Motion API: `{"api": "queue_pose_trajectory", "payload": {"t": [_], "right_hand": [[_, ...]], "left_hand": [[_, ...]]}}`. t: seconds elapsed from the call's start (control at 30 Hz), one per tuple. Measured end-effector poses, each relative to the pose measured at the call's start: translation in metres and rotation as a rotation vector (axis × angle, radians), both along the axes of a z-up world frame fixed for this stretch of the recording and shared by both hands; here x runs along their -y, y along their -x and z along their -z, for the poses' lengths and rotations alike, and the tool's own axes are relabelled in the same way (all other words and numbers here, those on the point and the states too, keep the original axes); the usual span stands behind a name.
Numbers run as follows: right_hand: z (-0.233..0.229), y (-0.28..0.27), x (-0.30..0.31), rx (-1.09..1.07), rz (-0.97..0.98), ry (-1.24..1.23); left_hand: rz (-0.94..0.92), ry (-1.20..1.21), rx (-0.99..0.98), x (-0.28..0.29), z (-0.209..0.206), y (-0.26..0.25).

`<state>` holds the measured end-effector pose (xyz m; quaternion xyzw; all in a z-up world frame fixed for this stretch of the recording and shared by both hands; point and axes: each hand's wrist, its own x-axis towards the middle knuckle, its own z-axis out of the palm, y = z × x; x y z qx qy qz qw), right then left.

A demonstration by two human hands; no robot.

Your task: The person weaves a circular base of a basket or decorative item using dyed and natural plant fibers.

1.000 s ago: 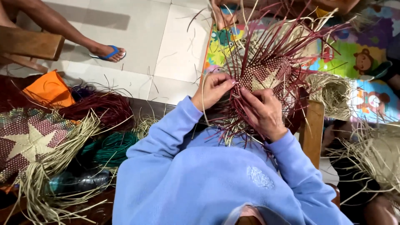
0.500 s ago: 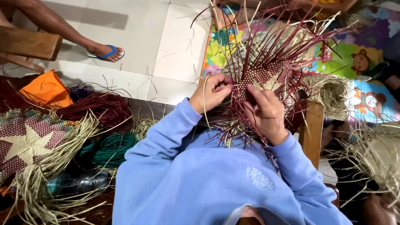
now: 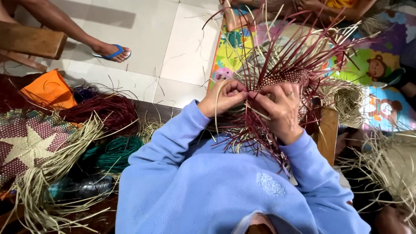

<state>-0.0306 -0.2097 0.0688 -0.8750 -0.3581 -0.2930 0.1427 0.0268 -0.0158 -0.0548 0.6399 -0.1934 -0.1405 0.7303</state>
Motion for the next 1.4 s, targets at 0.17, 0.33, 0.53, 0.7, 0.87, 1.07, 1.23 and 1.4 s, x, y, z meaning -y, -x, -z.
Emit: {"api": "queue_pose_trajectory", "payload": {"t": [0.17,0.33,0.53,0.7,0.87,1.07,1.23,1.4], "right_hand": [[0.02,-0.009,0.004,-0.198,-0.035,-0.169],[-0.012,-0.01,-0.007,-0.271,-0.031,-0.081],[-0.019,-0.012,-0.008,-0.328,-0.057,-0.099],[-0.017,-0.014,-0.007,-0.352,-0.122,-0.157],[-0.013,-0.016,-0.01,-0.289,-0.115,-0.124],[-0.006,-0.018,-0.003,-0.288,-0.136,-0.117],[-0.005,-0.012,-0.005,-0.241,-0.136,-0.143],[-0.013,-0.001,-0.007,-0.213,-0.156,-0.118]], "left_hand": [[-0.043,0.043,0.075,0.003,-0.007,0.006],[-0.243,-0.28,0.385,-0.004,-0.043,0.02],[-0.197,-0.374,0.357,-0.011,-0.062,0.026],[-0.054,-0.342,0.203,-0.018,-0.034,0.009],[0.093,0.017,0.138,-0.015,-0.004,-0.015],[-0.268,-0.439,0.554,-0.021,-0.052,0.0],[0.036,-0.083,0.122,-0.007,0.001,-0.011],[0.057,-0.01,0.078,-0.006,-0.006,-0.006]]}}
